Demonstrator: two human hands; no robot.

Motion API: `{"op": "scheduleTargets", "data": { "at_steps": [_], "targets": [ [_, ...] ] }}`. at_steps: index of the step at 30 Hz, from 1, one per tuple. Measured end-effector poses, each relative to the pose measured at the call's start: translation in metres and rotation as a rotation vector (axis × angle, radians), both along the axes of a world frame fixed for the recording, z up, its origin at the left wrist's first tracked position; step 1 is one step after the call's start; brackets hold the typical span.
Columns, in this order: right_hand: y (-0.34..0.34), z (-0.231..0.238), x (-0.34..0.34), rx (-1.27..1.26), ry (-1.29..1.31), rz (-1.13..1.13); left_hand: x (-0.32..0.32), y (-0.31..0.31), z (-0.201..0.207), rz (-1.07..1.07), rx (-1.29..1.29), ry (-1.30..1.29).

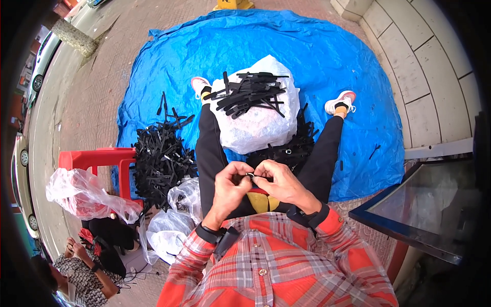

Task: Manually assembling plastic buckles and components onto nylon straps.

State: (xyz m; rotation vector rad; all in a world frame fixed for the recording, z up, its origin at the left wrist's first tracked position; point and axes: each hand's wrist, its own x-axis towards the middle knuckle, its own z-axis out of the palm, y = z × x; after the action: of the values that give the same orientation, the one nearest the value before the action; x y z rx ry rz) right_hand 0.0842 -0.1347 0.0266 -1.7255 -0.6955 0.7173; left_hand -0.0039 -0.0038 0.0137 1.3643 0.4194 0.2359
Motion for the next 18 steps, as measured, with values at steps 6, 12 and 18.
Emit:
{"op": "scheduleTargets", "data": {
  "at_steps": [6, 12, 18],
  "targets": [
    [-0.008, -0.008, 0.006, 0.067, 0.517, 0.027, -0.005, 0.008, -0.001, -0.080, -0.172, 0.053],
    [0.003, 0.001, -0.004, 0.179, 0.415, -0.051, -0.006, 0.014, -0.020, -0.136, -0.228, 0.022],
    [0.007, 0.001, 0.000, 0.209, 0.612, -0.089, -0.002, 0.008, -0.017, -0.096, -0.272, 0.006]
  ]
}}
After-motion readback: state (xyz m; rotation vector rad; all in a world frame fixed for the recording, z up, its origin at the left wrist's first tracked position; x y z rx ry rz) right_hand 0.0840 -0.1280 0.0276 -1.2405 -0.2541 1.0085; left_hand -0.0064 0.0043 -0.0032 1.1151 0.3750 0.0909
